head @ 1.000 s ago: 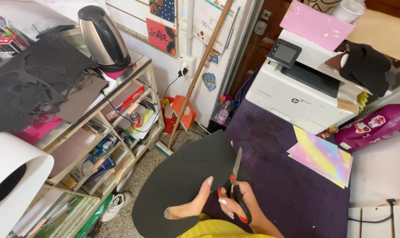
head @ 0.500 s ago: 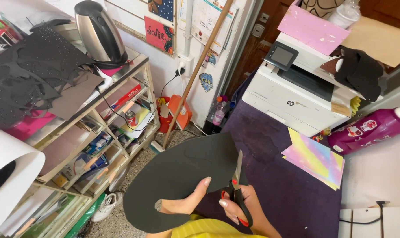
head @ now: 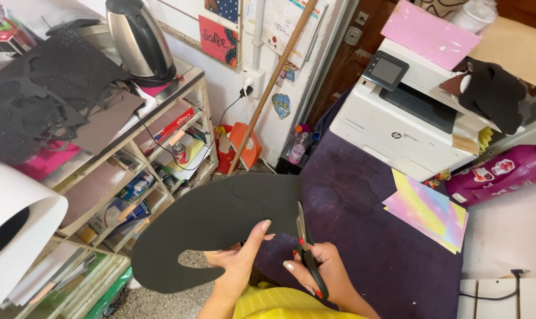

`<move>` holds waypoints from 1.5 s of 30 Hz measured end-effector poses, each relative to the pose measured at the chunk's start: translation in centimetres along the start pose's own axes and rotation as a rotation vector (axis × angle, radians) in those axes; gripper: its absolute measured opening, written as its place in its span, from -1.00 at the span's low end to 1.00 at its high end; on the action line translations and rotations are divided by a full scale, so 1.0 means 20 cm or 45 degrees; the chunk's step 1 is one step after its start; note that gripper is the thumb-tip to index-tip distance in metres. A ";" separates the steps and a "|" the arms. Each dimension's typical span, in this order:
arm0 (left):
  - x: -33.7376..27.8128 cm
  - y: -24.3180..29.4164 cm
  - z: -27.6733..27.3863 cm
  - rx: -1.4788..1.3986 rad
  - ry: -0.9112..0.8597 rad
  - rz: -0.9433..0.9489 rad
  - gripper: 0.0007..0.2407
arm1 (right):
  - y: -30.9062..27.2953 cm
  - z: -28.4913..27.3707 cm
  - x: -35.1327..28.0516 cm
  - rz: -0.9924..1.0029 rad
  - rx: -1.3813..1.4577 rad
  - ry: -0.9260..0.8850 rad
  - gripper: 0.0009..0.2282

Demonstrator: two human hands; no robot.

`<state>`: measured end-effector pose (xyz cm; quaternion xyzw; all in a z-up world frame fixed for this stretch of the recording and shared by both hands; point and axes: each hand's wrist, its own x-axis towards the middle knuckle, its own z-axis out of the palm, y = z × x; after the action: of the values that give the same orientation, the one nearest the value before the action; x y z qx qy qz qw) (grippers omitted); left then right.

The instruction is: The person uses scissors to cut a shape out of a sheet of black paper. They carefully follow a curved outline, rotating the paper as needed to complete the cut.

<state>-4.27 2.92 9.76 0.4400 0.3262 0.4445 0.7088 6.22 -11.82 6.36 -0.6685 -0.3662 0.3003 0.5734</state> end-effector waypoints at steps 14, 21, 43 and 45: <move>-0.02 0.37 0.02 0.586 0.101 -0.978 -0.32 | -0.11 0.04 -0.04 0.070 0.449 -0.345 -0.74; -0.01 0.31 0.02 0.259 0.120 -0.766 -0.40 | -0.16 0.08 -0.01 0.211 0.475 -0.322 -0.59; -0.02 0.20 0.78 -0.164 -0.950 -0.235 -0.83 | -0.29 -0.33 -0.10 -0.385 0.242 0.542 -0.57; -0.07 0.21 0.84 -0.155 -1.045 -0.260 -0.84 | -0.31 -0.37 -0.16 -0.409 0.188 0.616 -0.57</move>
<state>8.00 -3.11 20.43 0.5030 0.0322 0.1786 0.8450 9.53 -18.09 13.54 -0.6108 -0.2971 0.0636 0.7311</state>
